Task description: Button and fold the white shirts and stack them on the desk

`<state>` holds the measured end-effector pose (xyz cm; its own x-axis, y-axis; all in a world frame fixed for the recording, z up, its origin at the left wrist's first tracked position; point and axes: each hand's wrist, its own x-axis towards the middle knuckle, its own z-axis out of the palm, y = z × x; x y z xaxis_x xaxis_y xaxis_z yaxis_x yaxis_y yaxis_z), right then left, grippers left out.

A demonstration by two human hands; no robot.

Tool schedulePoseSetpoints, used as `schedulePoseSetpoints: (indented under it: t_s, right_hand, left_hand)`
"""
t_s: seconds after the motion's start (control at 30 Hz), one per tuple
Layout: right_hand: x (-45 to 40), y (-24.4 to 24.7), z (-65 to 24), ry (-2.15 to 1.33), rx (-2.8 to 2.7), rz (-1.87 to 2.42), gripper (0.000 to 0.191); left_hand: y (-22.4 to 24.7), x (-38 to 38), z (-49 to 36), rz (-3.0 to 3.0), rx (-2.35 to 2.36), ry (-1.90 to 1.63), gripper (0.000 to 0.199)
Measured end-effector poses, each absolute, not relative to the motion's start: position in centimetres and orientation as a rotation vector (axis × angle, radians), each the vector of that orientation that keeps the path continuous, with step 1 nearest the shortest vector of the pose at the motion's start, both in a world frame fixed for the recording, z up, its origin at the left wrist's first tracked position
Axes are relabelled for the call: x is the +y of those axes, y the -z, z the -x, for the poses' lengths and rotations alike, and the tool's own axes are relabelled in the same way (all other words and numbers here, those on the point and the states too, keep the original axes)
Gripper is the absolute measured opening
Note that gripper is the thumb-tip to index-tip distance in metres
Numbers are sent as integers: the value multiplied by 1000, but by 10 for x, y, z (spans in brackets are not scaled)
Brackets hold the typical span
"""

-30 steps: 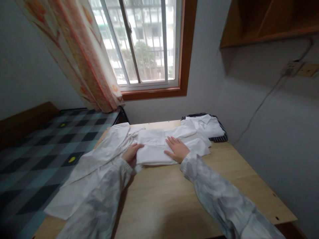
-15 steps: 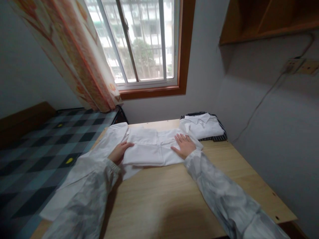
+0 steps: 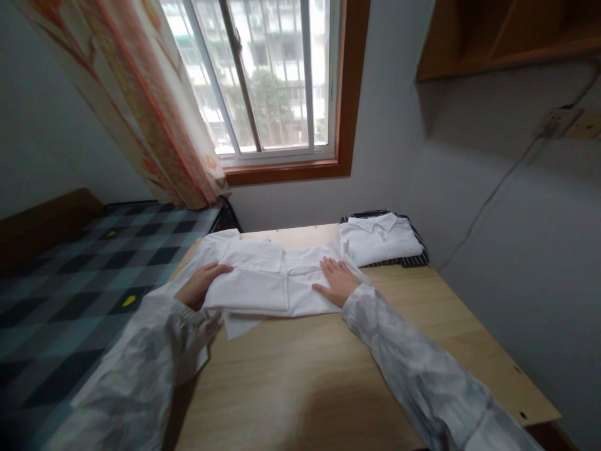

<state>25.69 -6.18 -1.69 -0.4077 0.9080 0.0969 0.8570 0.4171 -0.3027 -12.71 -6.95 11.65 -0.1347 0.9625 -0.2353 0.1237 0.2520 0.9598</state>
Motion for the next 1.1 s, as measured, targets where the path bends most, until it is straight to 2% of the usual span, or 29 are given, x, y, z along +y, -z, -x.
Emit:
schedulePoseSetpoints:
  t_s: [0.17,0.3,0.5,0.57,0.73,0.87,0.97,1.1]
  right_hand:
    - [-68,-2,-274,-619,-2240,1194,74]
    - [-80,-5,-284,-731,-2018,1109,70]
    - [-80,8,-283,-931,-1745,1128,70]
    - [-76,10,-283,-976,-1661,1114,71]
    - [-68,14,-288,-1018,-1384,1170,76]
    - [-63,22,-297,-959,-1277,1318,81]
    - [-61,26,-299,-886,-1316,1358,83]
    - [-64,24,-293,-907,-1332,1222,63]
  left_hand:
    - [-132,-60,130,-1031,1508,-953,36]
    - [-149,-44,111,-1178,1450,-890,39]
    - [-175,-11,32,-1484,1305,-673,23]
    - [-173,-2,-3,-1537,1263,-602,24]
    - [-131,-1,-80,-1622,987,-430,24]
    - [-89,-17,-89,-1812,613,-396,21]
    - [-67,-23,-60,-2033,759,-620,24]
    - [-40,-20,-12,-2314,1102,-899,35]
